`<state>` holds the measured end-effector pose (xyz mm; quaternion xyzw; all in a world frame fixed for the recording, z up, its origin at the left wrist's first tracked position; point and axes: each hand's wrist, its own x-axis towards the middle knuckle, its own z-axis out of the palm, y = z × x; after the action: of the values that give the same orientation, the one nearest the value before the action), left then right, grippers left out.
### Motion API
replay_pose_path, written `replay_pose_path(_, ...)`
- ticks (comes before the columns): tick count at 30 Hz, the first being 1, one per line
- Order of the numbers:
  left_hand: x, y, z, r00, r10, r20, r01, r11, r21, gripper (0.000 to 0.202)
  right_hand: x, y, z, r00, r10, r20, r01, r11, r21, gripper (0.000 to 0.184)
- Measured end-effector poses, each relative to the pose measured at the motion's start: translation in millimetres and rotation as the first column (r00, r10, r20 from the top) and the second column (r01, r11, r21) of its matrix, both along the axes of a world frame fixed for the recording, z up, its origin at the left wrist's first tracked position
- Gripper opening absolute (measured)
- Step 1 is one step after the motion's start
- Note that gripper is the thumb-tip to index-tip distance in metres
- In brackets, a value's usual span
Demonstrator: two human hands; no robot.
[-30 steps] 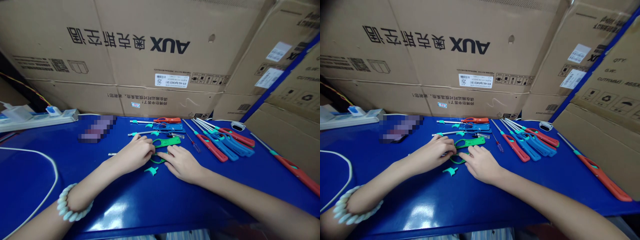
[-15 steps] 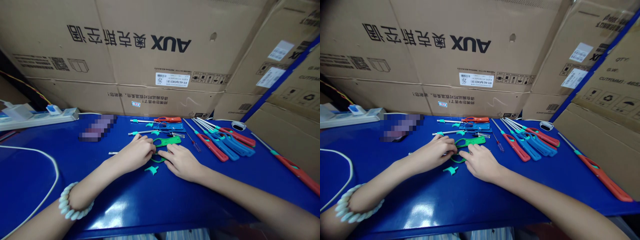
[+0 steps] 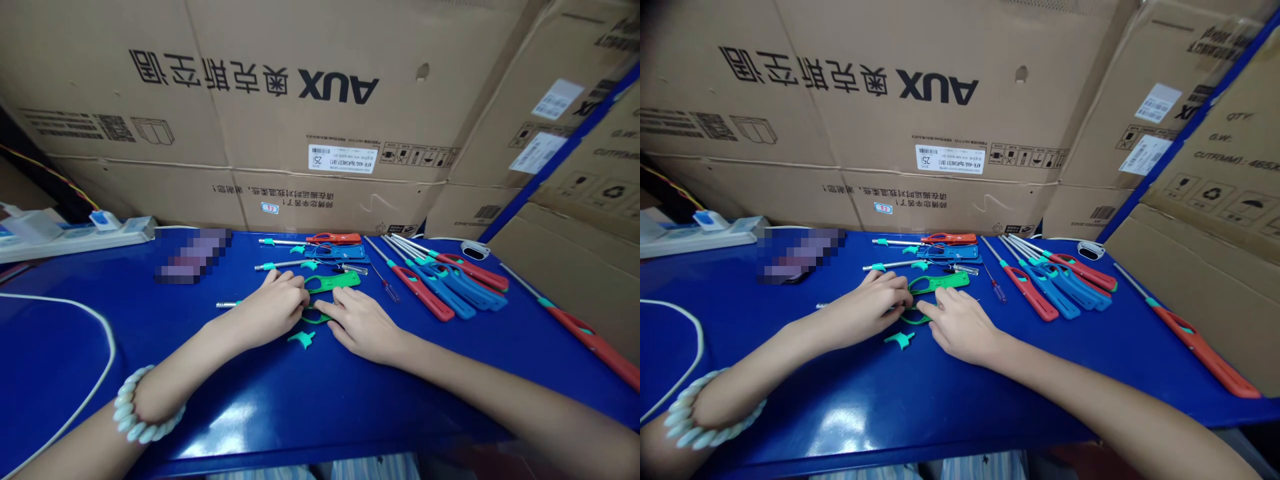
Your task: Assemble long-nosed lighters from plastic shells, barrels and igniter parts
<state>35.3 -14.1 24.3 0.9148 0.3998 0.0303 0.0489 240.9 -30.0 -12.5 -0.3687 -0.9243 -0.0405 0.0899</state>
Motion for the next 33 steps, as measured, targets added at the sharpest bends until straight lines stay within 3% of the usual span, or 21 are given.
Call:
replay_pose_path(7, -4, 1, -0.3, 0.999, -0.025, 0.041, 0.025, 1.000, 0.001, 0.024, 5, 1, -3.2, 0.996, 0.044, -0.072, -0.044, 0.999, -0.002, 0.029)
replay_pose_path(13, -8, 2, 10.6, 0.994, -0.019, 0.103, 0.018, 1.000, 0.009, 0.020, 8, 3, -6.2, 0.979, 0.029, -0.204, -0.043, 0.997, -0.065, 0.019)
replay_pose_path(17, -11, 1, 17.5, 0.996, -0.001, 0.089, 0.008, 0.996, -0.089, 0.014, 10, 5, -6.0, 0.970, 0.030, -0.241, -0.041, 0.998, -0.044, 0.007)
replay_pose_path(24, -6, -9, 23.1, 0.999, -0.016, -0.048, 0.005, 0.975, -0.224, 0.009, 10, 5, -7.6, 0.965, 0.051, -0.258, -0.047, 0.999, 0.021, 0.008)
replay_pose_path(33, -9, -11, 16.5, 0.996, -0.078, 0.033, 0.084, 0.974, -0.212, 0.010, 8, 5, -8.7, 0.961, 0.043, -0.273, -0.031, 0.998, 0.050, 0.010)
